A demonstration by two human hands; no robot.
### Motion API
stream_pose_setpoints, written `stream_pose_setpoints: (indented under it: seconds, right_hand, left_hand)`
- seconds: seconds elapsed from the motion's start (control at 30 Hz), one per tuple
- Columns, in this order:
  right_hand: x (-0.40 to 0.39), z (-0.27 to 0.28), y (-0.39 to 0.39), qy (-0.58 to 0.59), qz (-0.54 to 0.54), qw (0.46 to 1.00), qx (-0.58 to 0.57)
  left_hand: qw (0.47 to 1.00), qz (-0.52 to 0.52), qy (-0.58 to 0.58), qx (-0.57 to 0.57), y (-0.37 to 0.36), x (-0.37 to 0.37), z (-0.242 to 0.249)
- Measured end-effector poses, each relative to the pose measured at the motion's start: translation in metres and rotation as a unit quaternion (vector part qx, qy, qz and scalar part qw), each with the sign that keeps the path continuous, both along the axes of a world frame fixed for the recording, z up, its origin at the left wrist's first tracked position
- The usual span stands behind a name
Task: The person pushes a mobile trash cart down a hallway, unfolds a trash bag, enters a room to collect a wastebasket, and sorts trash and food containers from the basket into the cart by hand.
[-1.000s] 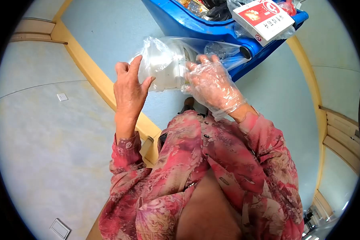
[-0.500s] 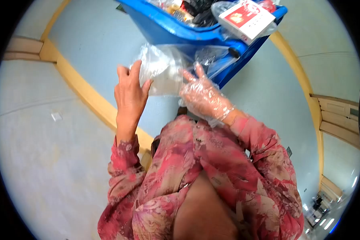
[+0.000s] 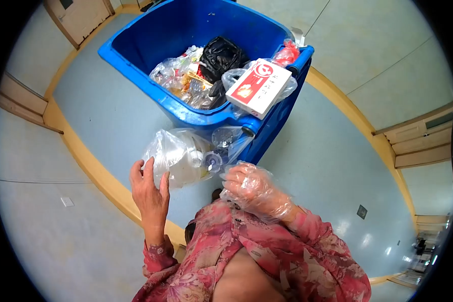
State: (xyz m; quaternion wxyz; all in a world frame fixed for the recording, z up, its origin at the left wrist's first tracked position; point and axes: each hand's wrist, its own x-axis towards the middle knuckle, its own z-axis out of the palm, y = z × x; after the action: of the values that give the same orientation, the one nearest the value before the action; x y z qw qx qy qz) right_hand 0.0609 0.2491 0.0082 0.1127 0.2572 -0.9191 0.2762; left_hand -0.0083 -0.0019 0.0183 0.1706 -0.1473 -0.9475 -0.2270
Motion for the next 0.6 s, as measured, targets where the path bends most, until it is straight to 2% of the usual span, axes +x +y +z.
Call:
stream_pose_setpoints:
  seconds: [0.17, 0.23, 0.3, 0.4, 0.47, 0.53, 0.6]
  right_hand:
    - [0.008, 0.006, 0.049, 0.017, -0.095, 0.993, -0.069]
    - [0.012, 0.006, 0.078, 0.014, -0.112, 0.992, -0.058]
    - [0.019, 0.002, 0.109, -0.013, -0.132, 0.991, -0.020]
    - [0.031, -0.010, 0.160, -0.029, -0.129, 0.990, -0.049]
    - [0.031, -0.004, 0.195, -0.049, -0.086, 0.992, -0.077]
    - [0.028, 0.003, 0.228, -0.044, -0.122, 0.988, -0.086]
    - [0.016, 0.006, 0.253, -0.053, -0.097, 0.987, -0.114]
  left_hand:
    - [0.997, -0.017, 0.021, 0.078, 0.050, 0.005, 0.023]
    - [0.985, -0.096, 0.008, 0.143, 0.083, 0.011, 0.027]
    - [0.980, -0.137, 0.059, 0.133, 0.128, 0.008, 0.038]
    - [0.986, -0.127, 0.091, 0.067, 0.177, -0.011, 0.055]
    - [0.983, -0.091, 0.038, 0.154, 0.192, -0.028, 0.048]
    - [0.976, -0.036, -0.077, 0.199, 0.202, -0.036, 0.045]
    - [0.961, -0.042, -0.132, 0.239, 0.213, -0.040, 0.048]
